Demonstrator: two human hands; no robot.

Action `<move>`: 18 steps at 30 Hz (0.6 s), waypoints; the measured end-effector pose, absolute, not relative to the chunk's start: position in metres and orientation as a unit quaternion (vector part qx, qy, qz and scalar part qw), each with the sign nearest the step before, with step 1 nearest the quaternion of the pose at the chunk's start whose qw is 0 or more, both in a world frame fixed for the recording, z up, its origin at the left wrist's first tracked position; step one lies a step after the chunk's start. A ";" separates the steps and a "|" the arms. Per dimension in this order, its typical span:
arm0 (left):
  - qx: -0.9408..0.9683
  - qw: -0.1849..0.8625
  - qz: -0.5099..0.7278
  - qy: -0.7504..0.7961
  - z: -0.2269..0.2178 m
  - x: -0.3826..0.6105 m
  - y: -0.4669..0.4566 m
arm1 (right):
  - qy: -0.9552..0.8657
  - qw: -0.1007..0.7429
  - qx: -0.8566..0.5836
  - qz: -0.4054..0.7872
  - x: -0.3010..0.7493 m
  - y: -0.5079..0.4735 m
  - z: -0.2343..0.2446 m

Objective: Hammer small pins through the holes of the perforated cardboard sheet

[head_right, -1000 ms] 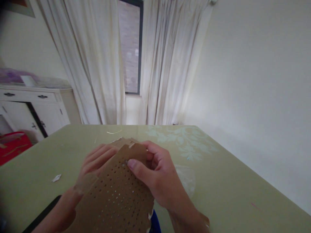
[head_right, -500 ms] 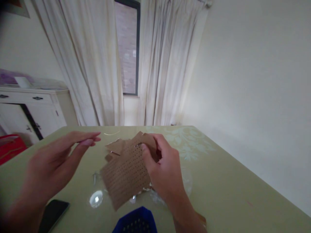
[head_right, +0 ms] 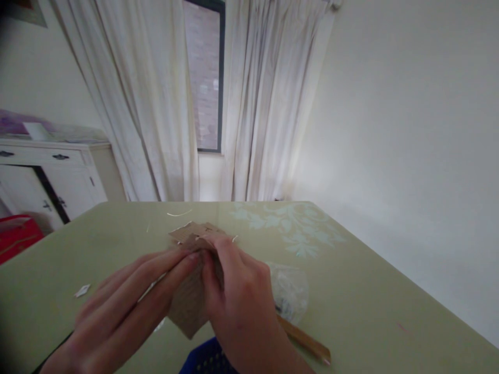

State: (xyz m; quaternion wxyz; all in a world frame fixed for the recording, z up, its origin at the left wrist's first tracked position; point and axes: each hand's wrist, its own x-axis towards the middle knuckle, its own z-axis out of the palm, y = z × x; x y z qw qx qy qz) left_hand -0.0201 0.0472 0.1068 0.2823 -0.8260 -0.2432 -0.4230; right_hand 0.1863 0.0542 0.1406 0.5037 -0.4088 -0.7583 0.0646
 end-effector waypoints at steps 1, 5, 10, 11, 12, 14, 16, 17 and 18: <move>-0.822 0.278 -0.428 -0.253 0.108 -0.022 0.040 | -0.745 0.506 -0.432 0.043 0.187 0.061 0.139; -0.807 0.220 -0.462 -0.294 0.121 -0.043 0.031 | -0.675 0.522 -0.521 0.007 0.207 0.096 0.137; -0.780 0.028 -0.380 -0.497 0.125 -0.095 0.101 | -0.586 0.661 -0.428 0.191 0.244 0.113 0.142; -0.772 -0.035 -0.336 -0.539 0.117 -0.105 0.120 | -0.574 0.672 -0.411 0.222 0.249 0.113 0.144; -0.766 -0.093 -0.284 -0.569 0.106 -0.114 0.139 | -0.564 0.678 -0.399 0.253 0.252 0.113 0.144; -0.757 -0.203 -0.187 -0.592 0.078 -0.128 0.168 | -0.543 0.682 -0.376 0.312 0.254 0.113 0.146; -0.742 -0.260 -0.153 -0.599 0.051 -0.136 0.185 | -0.524 0.684 -0.357 0.360 0.254 0.114 0.146; -0.737 -0.271 -0.147 -0.601 0.040 -0.137 0.189 | -0.516 0.685 -0.350 0.378 0.254 0.114 0.147; -0.734 -0.274 -0.146 -0.604 0.032 -0.137 0.191 | -0.510 0.685 -0.344 0.390 0.254 0.114 0.147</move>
